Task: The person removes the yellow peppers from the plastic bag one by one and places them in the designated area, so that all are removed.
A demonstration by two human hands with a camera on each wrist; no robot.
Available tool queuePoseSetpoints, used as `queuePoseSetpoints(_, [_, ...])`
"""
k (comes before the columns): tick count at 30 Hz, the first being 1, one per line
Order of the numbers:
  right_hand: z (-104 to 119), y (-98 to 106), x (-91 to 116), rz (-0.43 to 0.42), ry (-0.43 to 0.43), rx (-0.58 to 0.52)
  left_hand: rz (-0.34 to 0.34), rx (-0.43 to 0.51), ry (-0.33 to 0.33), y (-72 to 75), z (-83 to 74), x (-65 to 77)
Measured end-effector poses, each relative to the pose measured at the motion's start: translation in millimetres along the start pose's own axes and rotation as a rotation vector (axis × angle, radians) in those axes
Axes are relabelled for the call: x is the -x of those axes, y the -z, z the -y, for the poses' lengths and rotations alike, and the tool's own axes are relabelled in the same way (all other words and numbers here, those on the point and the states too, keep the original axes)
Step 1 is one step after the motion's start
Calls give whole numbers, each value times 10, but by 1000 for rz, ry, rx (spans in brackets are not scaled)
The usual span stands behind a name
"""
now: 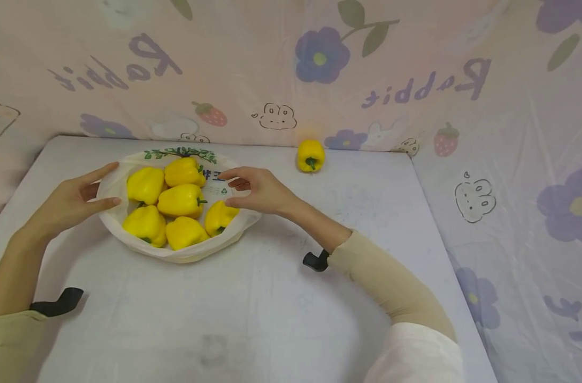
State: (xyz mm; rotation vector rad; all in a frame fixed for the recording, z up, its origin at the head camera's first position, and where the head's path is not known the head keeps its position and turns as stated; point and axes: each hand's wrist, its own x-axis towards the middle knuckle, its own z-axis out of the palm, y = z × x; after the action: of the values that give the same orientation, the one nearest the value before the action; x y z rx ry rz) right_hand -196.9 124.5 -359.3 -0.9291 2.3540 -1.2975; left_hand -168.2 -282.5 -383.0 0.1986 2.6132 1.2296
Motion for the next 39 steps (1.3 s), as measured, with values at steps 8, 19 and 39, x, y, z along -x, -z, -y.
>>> queuePoseSetpoints(8, [50,-102,-72,46,-93,122,13,-51,24,13,5,-12])
queuePoseSetpoints(19, [-25,-213,-79,89,-136,210,10,-38,2,-3,-1,-30])
queuePoseSetpoints(39, [-16,-383,-138,242,-235,438,3,-9,1,-2,25,-11])
